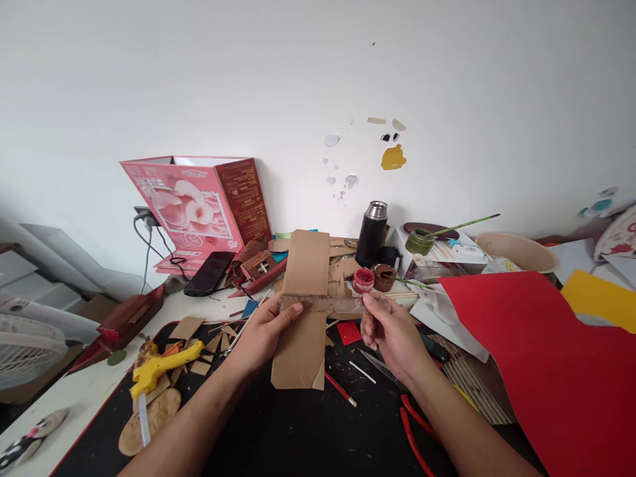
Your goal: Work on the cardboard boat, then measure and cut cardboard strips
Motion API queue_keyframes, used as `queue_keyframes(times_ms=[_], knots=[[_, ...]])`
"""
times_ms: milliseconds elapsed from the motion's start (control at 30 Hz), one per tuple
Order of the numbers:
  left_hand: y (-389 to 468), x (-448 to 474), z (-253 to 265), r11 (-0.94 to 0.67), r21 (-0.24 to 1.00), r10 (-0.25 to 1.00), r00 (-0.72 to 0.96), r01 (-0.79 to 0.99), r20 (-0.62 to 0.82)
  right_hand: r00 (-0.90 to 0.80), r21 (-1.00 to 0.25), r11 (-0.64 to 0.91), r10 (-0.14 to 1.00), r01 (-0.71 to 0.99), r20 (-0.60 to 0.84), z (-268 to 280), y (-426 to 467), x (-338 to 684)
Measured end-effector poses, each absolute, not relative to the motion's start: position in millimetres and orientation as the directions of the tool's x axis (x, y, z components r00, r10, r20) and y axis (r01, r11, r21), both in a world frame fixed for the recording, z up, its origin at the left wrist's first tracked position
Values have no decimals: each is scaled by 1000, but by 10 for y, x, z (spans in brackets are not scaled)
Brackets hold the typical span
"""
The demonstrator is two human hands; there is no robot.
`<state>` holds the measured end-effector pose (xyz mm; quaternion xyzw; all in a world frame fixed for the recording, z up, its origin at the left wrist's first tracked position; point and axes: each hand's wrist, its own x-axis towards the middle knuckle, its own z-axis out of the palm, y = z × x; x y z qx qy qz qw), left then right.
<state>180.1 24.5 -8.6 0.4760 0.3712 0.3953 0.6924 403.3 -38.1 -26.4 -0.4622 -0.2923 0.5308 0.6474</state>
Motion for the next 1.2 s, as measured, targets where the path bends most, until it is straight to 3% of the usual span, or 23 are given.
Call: queue_keyframes(times_ms=[533,1200], knots=[[262,1788,-133,253,941,892,432,-224,-136,251,-900,5,961,-436,-116,-271,-388,4033],[269,1811,-86,276,939,922,334,-204,-198,290,-876,38,950,-481,-118,-301,-361,4055]])
